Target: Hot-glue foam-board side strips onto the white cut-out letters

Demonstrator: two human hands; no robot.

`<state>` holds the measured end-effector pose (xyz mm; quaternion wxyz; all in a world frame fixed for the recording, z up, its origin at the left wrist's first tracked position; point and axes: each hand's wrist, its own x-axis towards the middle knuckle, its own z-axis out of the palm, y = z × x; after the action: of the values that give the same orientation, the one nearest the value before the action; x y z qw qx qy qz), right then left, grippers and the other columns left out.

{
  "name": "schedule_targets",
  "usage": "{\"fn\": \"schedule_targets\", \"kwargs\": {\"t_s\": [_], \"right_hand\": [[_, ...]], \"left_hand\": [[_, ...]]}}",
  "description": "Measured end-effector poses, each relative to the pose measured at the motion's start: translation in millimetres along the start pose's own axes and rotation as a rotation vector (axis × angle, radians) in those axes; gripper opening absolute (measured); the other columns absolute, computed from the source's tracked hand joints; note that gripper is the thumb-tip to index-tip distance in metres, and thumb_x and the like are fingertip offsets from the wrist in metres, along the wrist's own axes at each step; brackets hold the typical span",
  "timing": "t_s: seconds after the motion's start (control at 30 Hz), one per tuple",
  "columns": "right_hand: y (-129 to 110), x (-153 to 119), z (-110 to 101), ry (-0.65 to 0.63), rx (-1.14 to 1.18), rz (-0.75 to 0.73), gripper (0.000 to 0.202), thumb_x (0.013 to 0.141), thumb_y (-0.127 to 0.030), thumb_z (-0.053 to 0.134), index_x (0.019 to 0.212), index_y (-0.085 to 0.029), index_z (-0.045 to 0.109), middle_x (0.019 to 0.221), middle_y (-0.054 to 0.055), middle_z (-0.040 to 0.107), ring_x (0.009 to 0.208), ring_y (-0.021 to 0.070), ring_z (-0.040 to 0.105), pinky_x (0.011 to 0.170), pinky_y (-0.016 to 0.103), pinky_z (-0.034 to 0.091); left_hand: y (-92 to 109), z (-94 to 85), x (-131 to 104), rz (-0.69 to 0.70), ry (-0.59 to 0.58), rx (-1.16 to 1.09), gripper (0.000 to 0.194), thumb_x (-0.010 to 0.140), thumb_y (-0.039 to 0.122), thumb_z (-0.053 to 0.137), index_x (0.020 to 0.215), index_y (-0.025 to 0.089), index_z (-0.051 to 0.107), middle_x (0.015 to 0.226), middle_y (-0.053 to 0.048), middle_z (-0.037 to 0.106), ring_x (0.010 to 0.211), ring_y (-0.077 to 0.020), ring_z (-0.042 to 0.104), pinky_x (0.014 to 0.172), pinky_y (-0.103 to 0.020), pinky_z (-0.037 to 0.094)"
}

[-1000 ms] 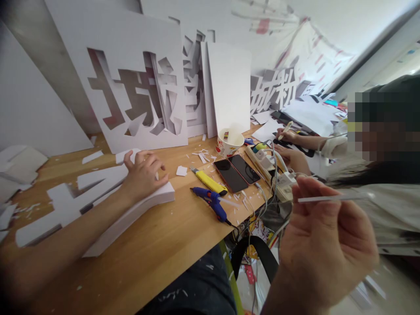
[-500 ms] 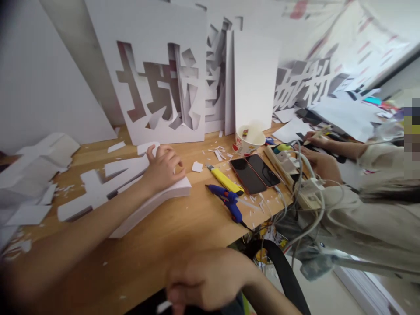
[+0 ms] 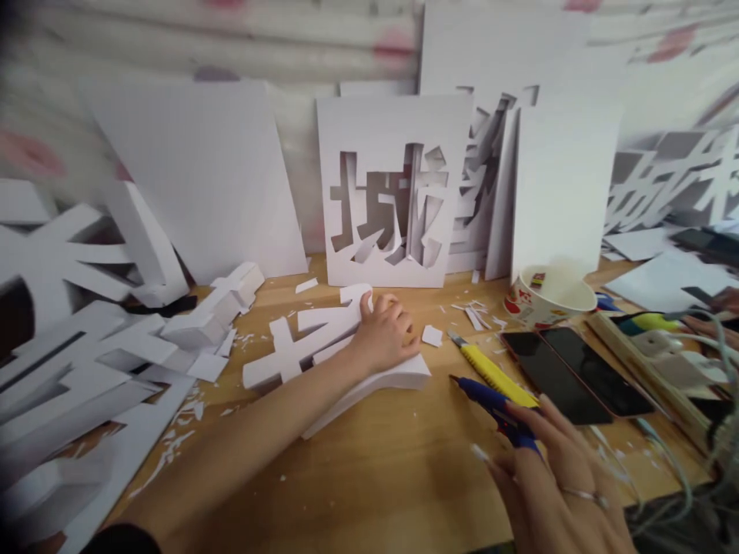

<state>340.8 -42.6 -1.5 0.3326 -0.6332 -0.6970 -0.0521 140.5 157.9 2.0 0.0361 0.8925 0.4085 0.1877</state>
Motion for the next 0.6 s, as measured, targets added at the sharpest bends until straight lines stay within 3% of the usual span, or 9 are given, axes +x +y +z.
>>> {"fn": "schedule_targets", "kwargs": {"t_s": [0.13,0.2,0.27,0.33,0.37,0.43,0.5,0.57,0.6], "right_hand": [[-20,47,-20,0.132,-0.134,-0.071,0.015,0.093,-0.037,0.048,0.085,-0.028,0.057,0.134,0.015,0.056,0.148,0.0374,0.028,0.114,0.065,0.025],[-40,72,-30,0.189,-0.076,-0.086,0.009,0.092,-0.033,0.052,0.087,-0.026,0.055,0.130,0.015,0.059,0.146,0.0348,0.034,0.116,0.061,0.027],[-61,94,-32,0.313,0.249,-0.014,0.010,0.096,-0.030,0.049,0.087,-0.027,0.052,0.128,0.011,0.062,0.142,0.0278,0.041,0.117,0.055,0.029],[-81,110,-26,0.436,0.813,0.085,0.018,0.096,-0.039,0.051,0.081,-0.027,0.050,0.119,0.006,0.068,0.129,0.0259,0.056,0.112,0.053,0.038],[-90,114,-22,0.402,1.031,0.109,0.023,0.091,-0.044,0.058,0.077,-0.027,0.049,0.107,0.005,0.072,0.118,0.0266,0.064,0.106,0.053,0.044],[-104,114,-13,-0.011,1.290,0.259,0.038,0.083,-0.059,0.060,0.070,-0.027,0.045,0.078,0.000,0.073,0.087,0.0242,0.073,0.091,0.049,0.053],[-110,102,-6,-0.732,1.343,0.295,0.041,0.084,-0.065,0.053,0.071,-0.027,0.047,0.068,0.000,0.072,0.072,0.0225,0.073,0.084,0.044,0.055],[-107,83,-4,-1.280,1.080,0.194,0.036,0.091,-0.055,0.049,0.072,-0.025,0.053,0.066,0.001,0.072,0.070,0.0201,0.072,0.077,0.036,0.054],[-102,72,-4,-1.385,0.882,0.148,0.031,0.093,-0.046,0.049,0.072,-0.024,0.056,0.064,0.000,0.072,0.069,0.0184,0.071,0.073,0.031,0.052]], "left_hand": [[-1,1.0,0,-0.002,0.019,-0.023,0.023,0.088,0.040,0.057,0.089,0.019,0.068,0.108,-0.012,0.068,0.128,-0.0320,0.046,0.116,-0.064,0.019],[-1,1.5,0,0.003,0.029,-0.044,0.023,0.087,0.038,0.057,0.088,0.018,0.068,0.108,-0.013,0.068,0.128,-0.0331,0.046,0.115,-0.065,0.018],[-1,1.8,-1,0.009,0.041,-0.062,0.023,0.087,0.036,0.057,0.088,0.017,0.069,0.108,-0.014,0.068,0.126,-0.0339,0.046,0.114,-0.066,0.018],[-2,1.8,-2,0.016,0.052,-0.074,0.022,0.087,0.036,0.057,0.088,0.017,0.069,0.108,-0.014,0.068,0.125,-0.0347,0.047,0.113,-0.068,0.018],[-2,1.8,-2,0.019,0.057,-0.077,0.022,0.087,0.035,0.056,0.087,0.018,0.069,0.107,-0.014,0.069,0.125,-0.0351,0.047,0.112,-0.068,0.019],[-2,1.7,-3,0.023,0.069,-0.080,0.022,0.088,0.034,0.054,0.087,0.018,0.069,0.106,-0.014,0.069,0.123,-0.0354,0.047,0.111,-0.069,0.021],[-3,1.7,-4,0.023,0.082,-0.083,0.022,0.088,0.033,0.054,0.085,0.018,0.069,0.104,-0.013,0.069,0.122,-0.0354,0.048,0.110,-0.068,0.022],[-3,1.6,-4,0.028,0.094,-0.087,0.020,0.087,0.033,0.055,0.082,0.018,0.068,0.102,-0.012,0.069,0.121,-0.0346,0.049,0.111,-0.067,0.021],[-3,1.5,-4,0.034,0.102,-0.089,0.019,0.086,0.033,0.057,0.082,0.018,0.067,0.101,-0.012,0.069,0.121,-0.0343,0.049,0.111,-0.066,0.020]]}}
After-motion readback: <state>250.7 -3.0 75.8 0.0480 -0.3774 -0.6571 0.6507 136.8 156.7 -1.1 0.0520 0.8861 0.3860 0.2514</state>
